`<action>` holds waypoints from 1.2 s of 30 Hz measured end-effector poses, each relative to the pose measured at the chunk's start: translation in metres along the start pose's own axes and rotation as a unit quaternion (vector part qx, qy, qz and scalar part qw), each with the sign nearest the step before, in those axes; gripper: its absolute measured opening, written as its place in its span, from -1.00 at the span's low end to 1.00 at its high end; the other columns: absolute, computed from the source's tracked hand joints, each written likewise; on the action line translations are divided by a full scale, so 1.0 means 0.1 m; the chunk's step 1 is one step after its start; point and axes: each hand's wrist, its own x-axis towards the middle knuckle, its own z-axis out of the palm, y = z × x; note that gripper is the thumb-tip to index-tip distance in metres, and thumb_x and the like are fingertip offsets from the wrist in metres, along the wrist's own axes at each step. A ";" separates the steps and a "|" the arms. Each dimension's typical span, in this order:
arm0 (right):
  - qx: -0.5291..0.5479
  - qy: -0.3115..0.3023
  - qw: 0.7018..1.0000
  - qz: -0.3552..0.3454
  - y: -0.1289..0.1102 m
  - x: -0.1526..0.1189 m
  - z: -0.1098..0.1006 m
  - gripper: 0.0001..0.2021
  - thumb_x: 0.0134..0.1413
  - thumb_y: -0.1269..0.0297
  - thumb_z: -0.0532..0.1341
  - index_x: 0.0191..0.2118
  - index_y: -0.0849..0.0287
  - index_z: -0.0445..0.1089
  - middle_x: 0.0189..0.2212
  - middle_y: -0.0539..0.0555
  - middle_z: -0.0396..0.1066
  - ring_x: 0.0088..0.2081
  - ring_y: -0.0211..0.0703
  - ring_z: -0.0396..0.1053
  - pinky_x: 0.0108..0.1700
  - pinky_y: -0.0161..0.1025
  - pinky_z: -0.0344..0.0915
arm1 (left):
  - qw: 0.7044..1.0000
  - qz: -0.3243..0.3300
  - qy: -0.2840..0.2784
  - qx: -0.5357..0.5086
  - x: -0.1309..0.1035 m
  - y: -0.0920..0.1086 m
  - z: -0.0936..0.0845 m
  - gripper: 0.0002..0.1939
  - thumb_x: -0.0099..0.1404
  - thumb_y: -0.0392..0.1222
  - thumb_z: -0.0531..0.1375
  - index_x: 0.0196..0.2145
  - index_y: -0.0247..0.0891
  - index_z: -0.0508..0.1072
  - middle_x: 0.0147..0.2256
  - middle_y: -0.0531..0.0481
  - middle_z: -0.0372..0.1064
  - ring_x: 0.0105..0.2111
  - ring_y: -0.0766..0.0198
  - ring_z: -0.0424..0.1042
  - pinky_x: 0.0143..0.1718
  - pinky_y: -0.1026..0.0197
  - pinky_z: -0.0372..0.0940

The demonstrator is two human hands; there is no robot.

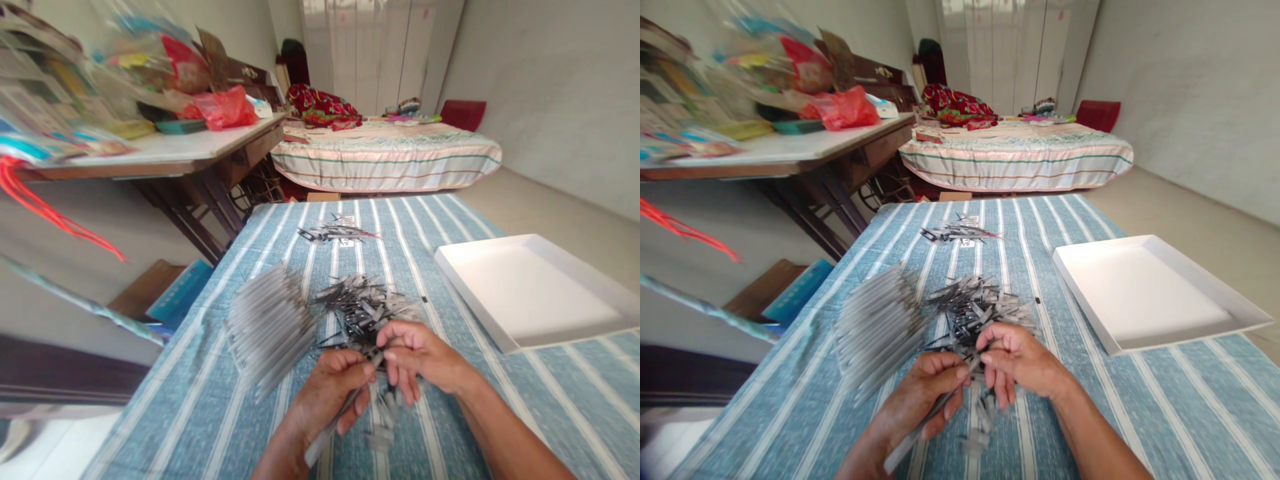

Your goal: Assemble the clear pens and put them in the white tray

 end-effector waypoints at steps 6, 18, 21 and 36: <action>-0.003 0.018 1.000 0.011 0.00 0.00 0.01 -0.69 0.08 0.03 0.11 -0.39 0.22 0.16 -0.68 -0.05 0.38 -0.77 -0.31 0.31 -0.80 -0.50 0.13 | 1.000 -0.003 0.000 0.001 0.00 0.01 0.01 -0.76 0.13 -0.08 0.15 -0.50 -0.34 0.35 -0.75 0.11 0.27 -0.89 0.51 0.06 -0.87 0.46 -0.14; -0.009 0.025 0.999 0.027 0.02 0.02 0.00 -0.67 0.04 0.00 0.12 -0.41 0.22 0.16 -0.69 -0.04 0.37 -0.77 -0.29 0.31 -0.80 -0.50 0.13 | 1.000 0.001 -0.005 -0.005 0.01 -0.01 0.01 -0.75 0.12 -0.06 0.16 -0.50 -0.34 0.35 -0.75 0.11 0.27 -0.89 0.51 0.06 -0.88 0.46 -0.13; 0.011 0.017 1.000 0.006 0.00 0.00 -0.02 -0.70 0.01 0.07 0.17 -0.32 0.21 0.17 -0.61 -0.04 0.40 -0.73 -0.28 0.35 -0.78 -0.48 0.17 | 1.000 -0.005 -0.003 -0.006 0.01 0.00 0.01 -0.75 0.11 -0.07 0.16 -0.51 -0.34 0.35 -0.75 0.11 0.27 -0.89 0.50 0.07 -0.88 0.46 -0.13; 0.005 0.041 0.999 0.006 0.00 0.02 0.02 -0.71 -0.01 0.09 0.20 -0.43 0.25 0.23 -0.64 -0.02 0.42 -0.74 -0.28 0.36 -0.78 -0.49 0.16 | 1.000 -0.008 0.001 0.008 0.02 -0.01 0.00 -0.78 0.13 -0.10 0.15 -0.52 -0.33 0.34 -0.74 0.12 0.27 -0.89 0.52 0.07 -0.87 0.46 -0.12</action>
